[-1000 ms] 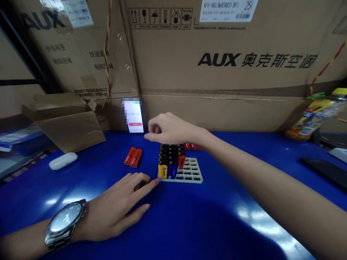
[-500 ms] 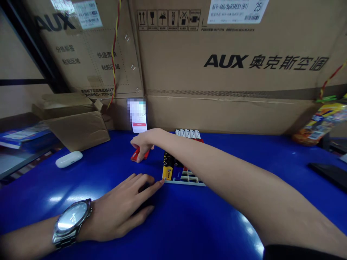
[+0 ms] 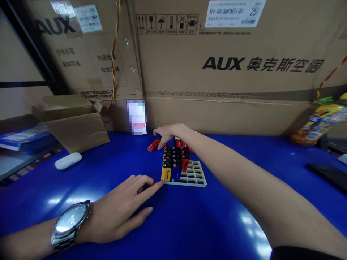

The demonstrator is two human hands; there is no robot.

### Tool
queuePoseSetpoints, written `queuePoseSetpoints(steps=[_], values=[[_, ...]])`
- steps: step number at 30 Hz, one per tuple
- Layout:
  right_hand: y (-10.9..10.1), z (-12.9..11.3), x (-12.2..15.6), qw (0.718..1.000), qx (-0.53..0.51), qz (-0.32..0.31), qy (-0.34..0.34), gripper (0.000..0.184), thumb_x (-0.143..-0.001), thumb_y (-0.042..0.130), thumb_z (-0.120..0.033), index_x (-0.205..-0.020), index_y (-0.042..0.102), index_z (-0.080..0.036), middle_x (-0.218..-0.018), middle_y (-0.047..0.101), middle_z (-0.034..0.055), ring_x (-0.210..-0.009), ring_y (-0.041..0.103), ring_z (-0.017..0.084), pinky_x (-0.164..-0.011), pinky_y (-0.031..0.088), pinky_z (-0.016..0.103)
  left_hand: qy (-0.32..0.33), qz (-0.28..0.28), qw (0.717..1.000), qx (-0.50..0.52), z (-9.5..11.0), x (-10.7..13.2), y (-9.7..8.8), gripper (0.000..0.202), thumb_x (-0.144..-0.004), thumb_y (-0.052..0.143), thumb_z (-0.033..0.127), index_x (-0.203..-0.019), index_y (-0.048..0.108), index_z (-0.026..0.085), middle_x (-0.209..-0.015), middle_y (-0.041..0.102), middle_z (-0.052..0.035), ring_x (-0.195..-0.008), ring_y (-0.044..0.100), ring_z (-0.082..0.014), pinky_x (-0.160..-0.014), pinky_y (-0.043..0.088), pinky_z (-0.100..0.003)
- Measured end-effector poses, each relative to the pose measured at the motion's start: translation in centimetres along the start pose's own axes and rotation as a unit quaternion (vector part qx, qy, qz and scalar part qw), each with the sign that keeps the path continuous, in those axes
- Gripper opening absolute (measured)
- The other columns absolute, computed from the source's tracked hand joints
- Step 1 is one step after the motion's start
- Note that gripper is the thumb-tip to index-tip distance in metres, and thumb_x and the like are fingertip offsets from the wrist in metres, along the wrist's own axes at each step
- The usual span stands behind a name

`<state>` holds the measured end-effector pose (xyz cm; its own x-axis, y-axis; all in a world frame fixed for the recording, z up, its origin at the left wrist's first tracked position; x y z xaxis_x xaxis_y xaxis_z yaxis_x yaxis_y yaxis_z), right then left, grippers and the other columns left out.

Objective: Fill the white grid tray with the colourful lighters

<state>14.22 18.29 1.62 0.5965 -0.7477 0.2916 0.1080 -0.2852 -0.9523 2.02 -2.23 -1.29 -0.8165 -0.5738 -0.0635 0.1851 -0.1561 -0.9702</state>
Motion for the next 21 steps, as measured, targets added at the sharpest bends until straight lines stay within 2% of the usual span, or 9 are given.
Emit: queuePoseSetpoints(steps=[5,8,12,15,18,21], values=[[-0.06,0.3,0.4,0.998,0.008,-0.012,0.069,0.066,-0.076,0.059,-0.056,-0.128,0.053,-0.016,-0.124,0.058,0.0142,-0.107,0.057,0.03,-0.084,0.046,0.037,0.003,0.009,1.0,0.001,0.0,0.07,0.04,0.05,-0.093,0.039,0.029,-0.141,0.031,0.017,-0.122,0.048,-0.0131,-0.102,0.05,-0.0265,-0.089,0.045,-0.049],[-0.05,0.26,0.36,0.995,0.019,-0.004,0.103,0.056,-0.083,0.052,-0.049,-0.125,0.055,-0.011,-0.122,0.059,0.0176,-0.102,0.059,0.03,-0.08,0.047,0.038,0.002,0.007,1.0,0.0,0.05,0.07,0.04,0.05,-0.093,0.039,0.029,-0.141,0.031,0.017,-0.122,0.049,-0.0131,-0.102,0.05,-0.0265,-0.089,0.045,-0.049],[0.28,-0.19,0.24,0.991,0.015,-0.006,0.13,0.04,-0.079,0.058,-0.036,-0.108,0.064,-0.009,-0.099,0.068,0.0169,-0.083,0.064,0.026,-0.067,0.049,0.035,0.003,0.011,1.0,-0.004,0.08,-0.02,-0.07,0.05,-0.093,0.039,0.029,-0.141,0.032,0.017,-0.121,0.05,-0.0132,-0.101,0.051,-0.0261,-0.089,0.046,-0.048],[0.53,-0.46,0.28,0.989,0.003,0.004,0.15,0.036,-0.073,0.063,-0.037,-0.095,0.067,-0.009,-0.082,0.068,0.0141,-0.069,0.063,0.024,-0.057,0.047,0.033,0.009,0.024,1.0,-0.003,0.11,0.04,-0.14,0.049,-0.093,0.04,0.028,-0.14,0.032,0.017,-0.12,0.05,-0.0132,-0.101,0.052,-0.0256,-0.09,0.046,-0.047],[0.56,-0.36,0.4,0.986,-0.011,0.029,0.161,0.035,-0.068,0.067,-0.037,-0.091,0.067,-0.011,-0.075,0.066,0.0114,-0.066,0.062,0.023,-0.055,0.045,0.032,0.011,0.034,0.999,-0.002,0.11,0.18,-0.14,0.049,-0.093,0.04,0.028,-0.14,0.033,0.018,-0.12,0.051,-0.013,-0.101,0.053,-0.0256,-0.09,0.046,-0.048],[0.13,0.19,0.77,0.984,-0.026,0.063,0.165,0.029,-0.07,0.065,-0.035,-0.087,0.066,-0.011,-0.072,0.065,0.0114,-0.065,0.06,0.022,-0.055,0.043,0.032,0.008,0.032,0.999,-0.004,0.09,0.24,-0.1,0.05,-0.093,0.04,0.029,-0.14,0.032,0.019,-0.12,0.051,-0.0127,-0.101,0.053,-0.026,-0.09,0.046,-0.049]])
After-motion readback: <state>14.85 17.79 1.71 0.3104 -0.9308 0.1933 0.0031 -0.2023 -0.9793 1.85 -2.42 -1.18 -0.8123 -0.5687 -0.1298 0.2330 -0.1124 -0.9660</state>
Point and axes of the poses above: each hand's wrist, its own x-axis away from the middle knuckle, its own y-axis out of the palm, z = x × y, the point moved 4 cm from there along -x, towards the middle knuckle
